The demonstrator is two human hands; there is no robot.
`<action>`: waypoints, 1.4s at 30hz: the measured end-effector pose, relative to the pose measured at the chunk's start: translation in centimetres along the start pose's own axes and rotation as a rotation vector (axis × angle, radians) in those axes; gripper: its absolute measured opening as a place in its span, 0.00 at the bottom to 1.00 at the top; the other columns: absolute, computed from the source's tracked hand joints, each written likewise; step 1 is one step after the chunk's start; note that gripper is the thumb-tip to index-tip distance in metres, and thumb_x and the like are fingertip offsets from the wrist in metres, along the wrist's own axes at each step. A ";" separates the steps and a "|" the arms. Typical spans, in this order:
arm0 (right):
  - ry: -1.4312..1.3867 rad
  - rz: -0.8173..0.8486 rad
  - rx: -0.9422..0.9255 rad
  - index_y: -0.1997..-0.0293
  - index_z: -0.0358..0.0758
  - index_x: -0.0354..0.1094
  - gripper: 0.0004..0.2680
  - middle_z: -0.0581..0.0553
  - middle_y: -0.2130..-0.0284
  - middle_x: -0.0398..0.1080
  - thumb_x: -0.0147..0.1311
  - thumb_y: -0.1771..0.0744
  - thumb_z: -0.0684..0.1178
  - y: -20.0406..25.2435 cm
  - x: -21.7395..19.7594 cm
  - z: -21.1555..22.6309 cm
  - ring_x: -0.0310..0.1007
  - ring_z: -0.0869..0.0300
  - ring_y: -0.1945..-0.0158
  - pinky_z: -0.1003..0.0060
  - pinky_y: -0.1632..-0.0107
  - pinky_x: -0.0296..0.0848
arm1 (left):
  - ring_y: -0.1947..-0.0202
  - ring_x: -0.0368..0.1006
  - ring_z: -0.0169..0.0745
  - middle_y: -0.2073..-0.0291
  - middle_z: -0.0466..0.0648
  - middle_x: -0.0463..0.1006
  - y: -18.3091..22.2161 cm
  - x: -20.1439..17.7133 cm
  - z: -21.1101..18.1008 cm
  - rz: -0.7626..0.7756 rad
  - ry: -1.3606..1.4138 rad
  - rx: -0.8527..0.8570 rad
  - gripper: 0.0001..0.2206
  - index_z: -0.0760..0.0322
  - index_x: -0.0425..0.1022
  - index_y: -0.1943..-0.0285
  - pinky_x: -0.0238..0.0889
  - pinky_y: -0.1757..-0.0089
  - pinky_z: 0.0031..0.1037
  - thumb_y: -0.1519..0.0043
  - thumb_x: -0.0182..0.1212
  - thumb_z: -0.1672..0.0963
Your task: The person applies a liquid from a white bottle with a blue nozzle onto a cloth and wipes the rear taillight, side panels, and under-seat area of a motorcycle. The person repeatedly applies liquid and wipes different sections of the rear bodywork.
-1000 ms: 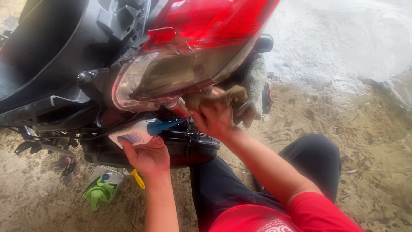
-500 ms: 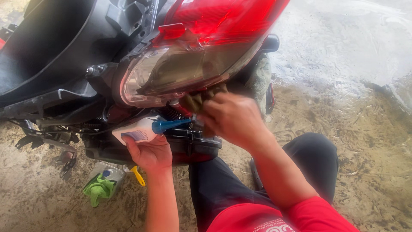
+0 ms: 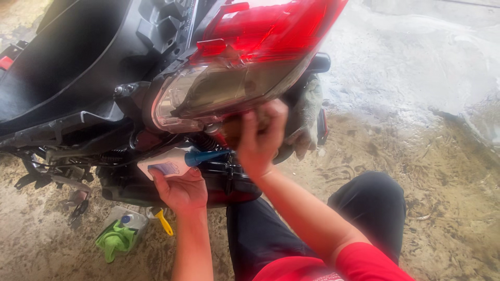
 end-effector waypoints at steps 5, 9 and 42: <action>0.382 0.195 -0.329 0.35 0.33 0.61 0.19 0.29 0.36 0.57 0.61 0.32 0.42 1.8 1.3 2.6 0.66 0.42 0.38 0.54 0.39 0.70 | 0.50 0.78 0.45 0.45 0.47 0.80 0.1 -0.3 0.0 0.011 0.031 -0.029 0.21 0.60 0.71 0.34 0.77 0.58 0.32 0.29 0.59 0.46; 0.472 0.279 -0.261 0.32 0.34 0.63 0.19 0.27 0.37 0.60 0.61 0.32 0.40 0.9 0.5 2.1 0.69 0.42 0.37 0.52 0.38 0.73 | 0.50 0.78 0.45 0.44 0.47 0.80 0.2 -0.6 -0.1 0.003 0.030 -0.033 0.21 0.59 0.71 0.33 0.77 0.58 0.32 0.30 0.58 0.46; 0.013 0.593 -0.303 0.49 0.34 0.69 0.12 0.36 0.56 0.75 0.65 0.35 0.39 1.6 5.4 5.1 0.78 0.42 0.54 0.56 0.53 0.77 | 0.51 0.79 0.42 0.46 0.46 0.81 -0.5 -0.1 -1.3 -0.092 0.126 -0.062 0.23 0.56 0.72 0.34 0.77 0.65 0.27 0.33 0.56 0.44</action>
Point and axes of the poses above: each hand's wrist, its own y-axis away from the middle knuckle, its own x-axis out of the palm, z = x × y, the point moved 10 cm from there along -y, towards the middle knuckle
